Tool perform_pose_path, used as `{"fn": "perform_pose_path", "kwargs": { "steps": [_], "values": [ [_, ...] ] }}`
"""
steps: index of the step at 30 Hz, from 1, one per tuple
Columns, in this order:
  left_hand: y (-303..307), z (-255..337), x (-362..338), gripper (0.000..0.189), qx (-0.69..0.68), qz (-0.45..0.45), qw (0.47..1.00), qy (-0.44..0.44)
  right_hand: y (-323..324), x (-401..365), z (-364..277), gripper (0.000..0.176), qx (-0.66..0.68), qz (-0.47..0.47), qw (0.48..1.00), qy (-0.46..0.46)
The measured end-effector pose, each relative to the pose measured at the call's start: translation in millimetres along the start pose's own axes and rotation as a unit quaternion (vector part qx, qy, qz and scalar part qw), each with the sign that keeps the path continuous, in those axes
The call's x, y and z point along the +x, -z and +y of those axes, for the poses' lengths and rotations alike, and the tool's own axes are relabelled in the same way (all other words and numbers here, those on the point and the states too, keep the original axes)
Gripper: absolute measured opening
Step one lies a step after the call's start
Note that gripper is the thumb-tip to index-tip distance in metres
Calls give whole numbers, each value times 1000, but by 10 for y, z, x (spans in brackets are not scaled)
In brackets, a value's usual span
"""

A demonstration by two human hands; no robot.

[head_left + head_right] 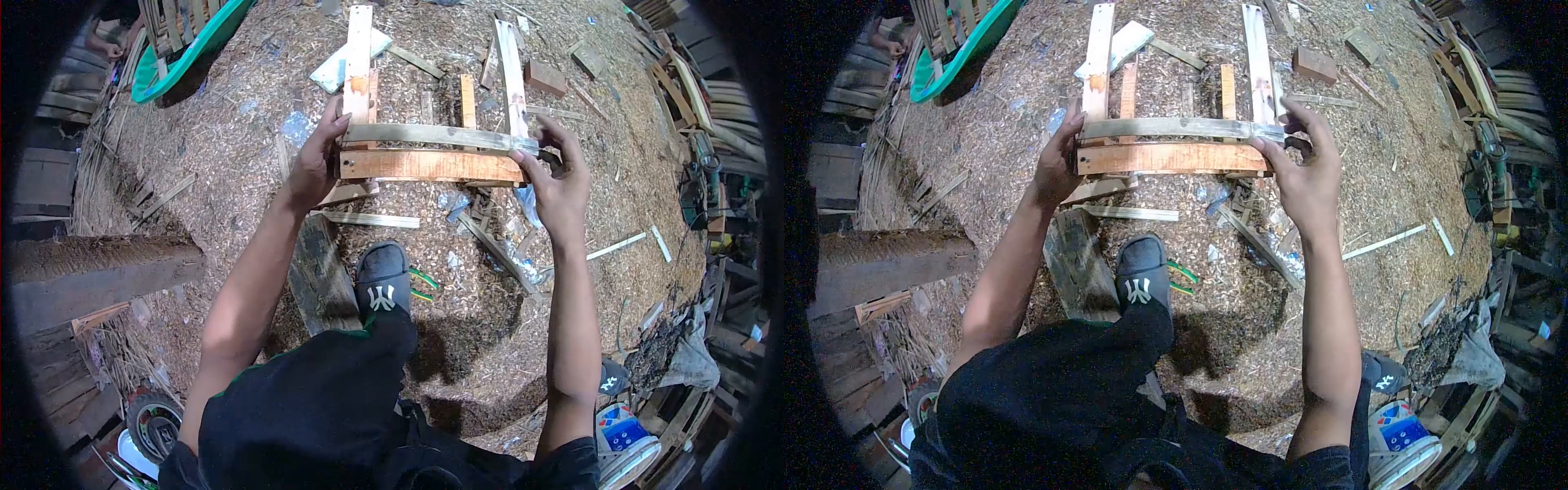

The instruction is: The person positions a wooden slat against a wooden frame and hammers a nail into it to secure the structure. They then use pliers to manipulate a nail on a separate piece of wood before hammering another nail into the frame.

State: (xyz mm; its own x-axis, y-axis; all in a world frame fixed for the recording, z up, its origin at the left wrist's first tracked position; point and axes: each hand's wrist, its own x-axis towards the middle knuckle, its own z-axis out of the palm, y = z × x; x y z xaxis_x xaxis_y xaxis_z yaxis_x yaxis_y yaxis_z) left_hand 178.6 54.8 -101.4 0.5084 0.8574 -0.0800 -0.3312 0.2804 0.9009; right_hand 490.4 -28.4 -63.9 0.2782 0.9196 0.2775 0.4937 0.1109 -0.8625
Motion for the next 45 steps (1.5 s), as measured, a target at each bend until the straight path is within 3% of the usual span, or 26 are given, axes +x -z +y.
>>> {"fn": "perform_pose_path", "kwargs": {
  "steps": [1, 7, 11, 13, 19, 32, 37, 45],
  "values": [
    [-3, -5, 1, 68, -1, -1, 1000, -1, -7, -2, 17, 39, 15, 6, 999, -34],
    [-9, -31, -25, 70, -13, 20, 1000, 5, -42, -13, 106, 24, -6, 37, 999, 3],
    [72, -83, -1, 70, -7, 7, 1000, -10, -31, -30, 46, 27, -9, 38, 999, 7],
    [70, -87, 5, 69, -4, 3, 1000, -15, -19, -53, 6, 25, 3, 35, 998, -55],
    [-37, -21, -31, 67, -17, 33, 999, -3, 67, -55, 124, 27, 82, 34, 994, -58],
    [41, -62, -12, 67, -21, 18, 1000, -6, 36, -64, 167, 27, 51, 56, 996, -45],
    [42, -69, -12, 65, -21, 16, 1000, -13, 2, -99, 123, 27, 122, 55, 989, -57],
    [-23, -28, -65, 62, -25, 37, 999, -3, 21, -98, 164, 30, 116, 51, 989, -74]
  ]
}}
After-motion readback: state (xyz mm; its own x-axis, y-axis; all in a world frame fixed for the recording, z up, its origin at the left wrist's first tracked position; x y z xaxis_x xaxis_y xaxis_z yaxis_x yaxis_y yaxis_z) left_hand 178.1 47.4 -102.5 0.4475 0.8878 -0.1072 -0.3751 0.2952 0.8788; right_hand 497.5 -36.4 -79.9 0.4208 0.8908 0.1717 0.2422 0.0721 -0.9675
